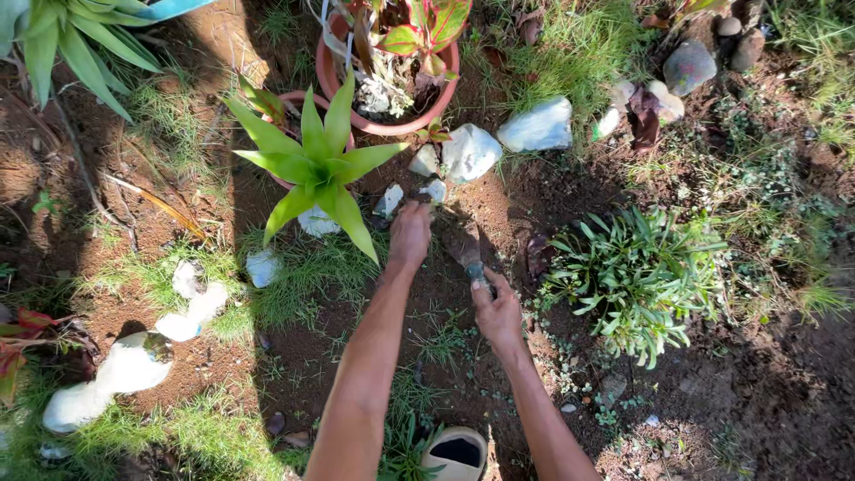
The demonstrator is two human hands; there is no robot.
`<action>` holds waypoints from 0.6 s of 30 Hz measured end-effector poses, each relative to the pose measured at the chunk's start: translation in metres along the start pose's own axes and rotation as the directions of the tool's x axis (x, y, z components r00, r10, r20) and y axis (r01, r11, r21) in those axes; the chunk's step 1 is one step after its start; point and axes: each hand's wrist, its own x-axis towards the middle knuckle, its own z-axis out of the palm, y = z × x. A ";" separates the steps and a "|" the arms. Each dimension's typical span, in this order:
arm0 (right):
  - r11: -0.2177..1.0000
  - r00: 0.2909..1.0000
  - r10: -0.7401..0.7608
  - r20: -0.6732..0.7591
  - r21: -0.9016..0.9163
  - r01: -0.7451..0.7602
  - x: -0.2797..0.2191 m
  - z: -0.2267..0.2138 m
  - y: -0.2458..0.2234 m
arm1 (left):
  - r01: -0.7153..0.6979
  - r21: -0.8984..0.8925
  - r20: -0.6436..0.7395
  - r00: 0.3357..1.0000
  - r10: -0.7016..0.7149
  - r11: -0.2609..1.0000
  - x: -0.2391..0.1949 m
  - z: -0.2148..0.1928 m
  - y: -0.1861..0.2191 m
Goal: The person uses a small hand trowel to loosen soil and remove weeds from a garden bed. They repeatedly dig into the dirt, pull out small plants by hand, and clear the area around existing potted plants and decorative stones.
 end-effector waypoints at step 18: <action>0.988 0.998 -0.064 0.009 -0.138 0.064 0.008 0.003 0.008 | 0.479 -0.499 -0.007 0.831 -0.556 0.722 -0.054 -0.025 0.035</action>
